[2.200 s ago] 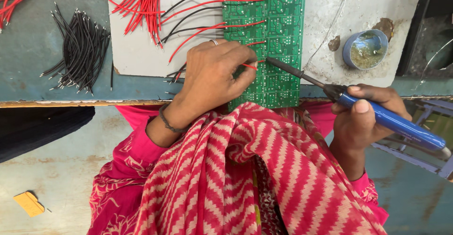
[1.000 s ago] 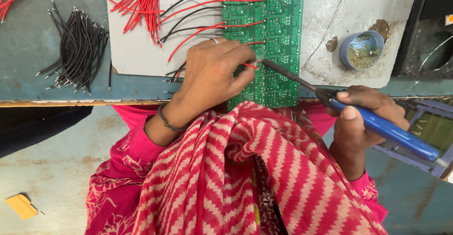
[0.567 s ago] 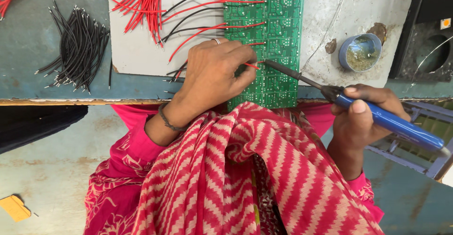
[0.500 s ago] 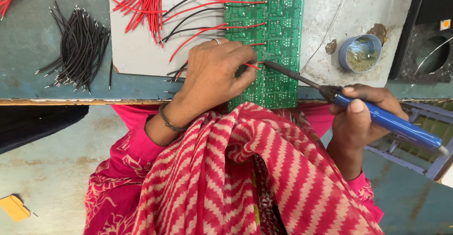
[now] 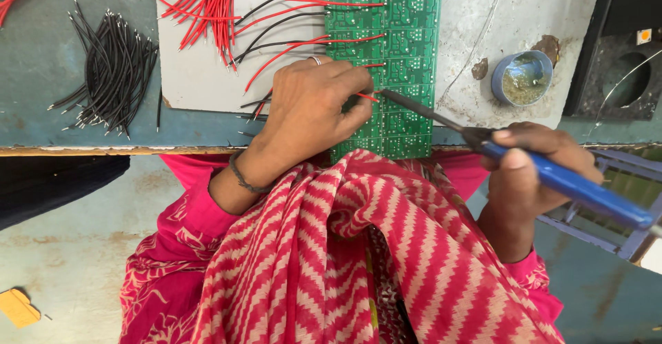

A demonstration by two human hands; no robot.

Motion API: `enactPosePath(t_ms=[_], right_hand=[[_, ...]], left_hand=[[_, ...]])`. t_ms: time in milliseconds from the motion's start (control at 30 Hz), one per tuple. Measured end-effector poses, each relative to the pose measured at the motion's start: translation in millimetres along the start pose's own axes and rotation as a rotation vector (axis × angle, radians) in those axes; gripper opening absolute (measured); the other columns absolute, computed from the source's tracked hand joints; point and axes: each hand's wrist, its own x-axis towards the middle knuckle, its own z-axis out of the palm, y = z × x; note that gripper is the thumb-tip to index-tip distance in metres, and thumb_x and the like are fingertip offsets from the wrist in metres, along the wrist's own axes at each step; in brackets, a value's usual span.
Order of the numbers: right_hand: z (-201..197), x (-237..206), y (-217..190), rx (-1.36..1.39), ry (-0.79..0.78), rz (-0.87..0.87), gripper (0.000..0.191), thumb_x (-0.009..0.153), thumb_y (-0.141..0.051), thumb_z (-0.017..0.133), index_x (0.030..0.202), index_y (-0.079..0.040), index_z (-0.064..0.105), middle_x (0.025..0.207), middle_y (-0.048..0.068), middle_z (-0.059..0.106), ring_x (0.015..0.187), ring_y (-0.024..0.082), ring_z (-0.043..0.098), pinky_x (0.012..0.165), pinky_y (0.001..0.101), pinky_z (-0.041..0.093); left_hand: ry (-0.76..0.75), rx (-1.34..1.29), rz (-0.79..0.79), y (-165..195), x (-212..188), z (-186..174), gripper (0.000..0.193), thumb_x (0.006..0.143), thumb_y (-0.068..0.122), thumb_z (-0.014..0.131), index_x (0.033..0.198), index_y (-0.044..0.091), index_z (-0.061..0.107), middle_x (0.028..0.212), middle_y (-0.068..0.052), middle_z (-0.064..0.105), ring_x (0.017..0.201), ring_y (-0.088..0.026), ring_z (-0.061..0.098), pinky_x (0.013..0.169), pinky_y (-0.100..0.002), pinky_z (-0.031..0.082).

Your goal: The person solders red and black insulated wires onto the pads of green printed circuit boards using a soldering iron, positioning each wire end against a board terminal and applying the iron, working through a pile of pre-cut wires one at a time while the boards rest on the workbench.

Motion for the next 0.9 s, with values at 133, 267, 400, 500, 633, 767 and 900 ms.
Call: enactPosePath(t_ms=[133,267,400,500,633,767,900], right_hand=[[-14.2,-3.8,21.7,0.107,0.212,0.014,0.033,0.103,-0.028,0.066,0.103,0.001,0.051,0.088,0.012,0.066,0.050,0.013,0.059,0.043,0.0264,0.049],[-45.6,-14.8,35.6,0.130,0.341,0.104,0.028,0.103,-0.023,0.065,0.104,0.001,0.052,0.087,0.013,0.061,0.049,0.016,0.053,0.042,0.0256,0.045],[-62.7,-23.1,44.2,0.122,0.410,0.134,0.026,0.101,-0.019,0.065,0.101,0.003,0.052,0.082,0.014,0.057,0.049,0.017,0.047,0.043,0.0261,0.040],[-65.2,-28.4,42.7,0.089,0.343,0.150,0.025,0.100,-0.020,0.063,0.101,0.002,0.052,0.084,0.015,0.060,0.047,0.016,0.048,0.043,0.0264,0.043],[-61.5,-33.6,38.2,0.088,0.314,0.179,0.026,0.101,-0.019,0.064,0.099,0.005,0.053,0.086,0.018,0.061,0.048,0.016,0.046,0.046,0.0263,0.042],[-60.8,-31.3,36.5,0.087,0.297,0.206,0.028,0.103,-0.019,0.065,0.097,0.006,0.055,0.085,0.017,0.062,0.049,0.016,0.047,0.047,0.0251,0.041],[-60.7,-28.6,34.3,0.093,0.273,0.243,0.028,0.103,-0.019,0.066,0.096,0.007,0.057,0.083,0.017,0.063,0.049,0.015,0.047,0.047,0.0246,0.041]], left_hand=[[-0.001,-0.004,-0.003,-0.9,-0.7,0.7,0.009,0.085,0.015,0.074,0.088,0.010,0.067,0.077,-0.005,0.065,0.074,-0.029,0.065,0.064,-0.044,0.048],[0.000,-0.016,0.006,-1.3,-0.5,0.7,0.009,0.085,0.015,0.074,0.088,0.010,0.067,0.078,-0.005,0.065,0.075,-0.029,0.065,0.065,-0.043,0.049],[-0.006,0.002,0.000,0.2,0.5,0.7,0.009,0.086,0.016,0.074,0.086,0.010,0.067,0.077,-0.005,0.065,0.073,-0.029,0.064,0.065,-0.043,0.048],[-0.008,0.010,-0.007,2.2,0.8,0.7,0.010,0.086,0.017,0.075,0.086,0.010,0.067,0.077,-0.005,0.065,0.072,-0.029,0.064,0.065,-0.043,0.048],[-0.017,0.012,-0.011,3.7,1.9,0.5,0.009,0.086,0.016,0.075,0.085,0.011,0.068,0.076,-0.004,0.065,0.071,-0.028,0.063,0.064,-0.042,0.047],[-0.019,0.008,-0.009,4.9,2.0,0.7,0.008,0.087,0.015,0.075,0.086,0.011,0.068,0.076,-0.004,0.064,0.072,-0.026,0.063,0.064,-0.041,0.047],[-0.016,0.008,-0.005,4.7,2.2,1.6,0.008,0.086,0.015,0.075,0.087,0.011,0.068,0.076,-0.004,0.063,0.072,-0.027,0.062,0.064,-0.041,0.047]])
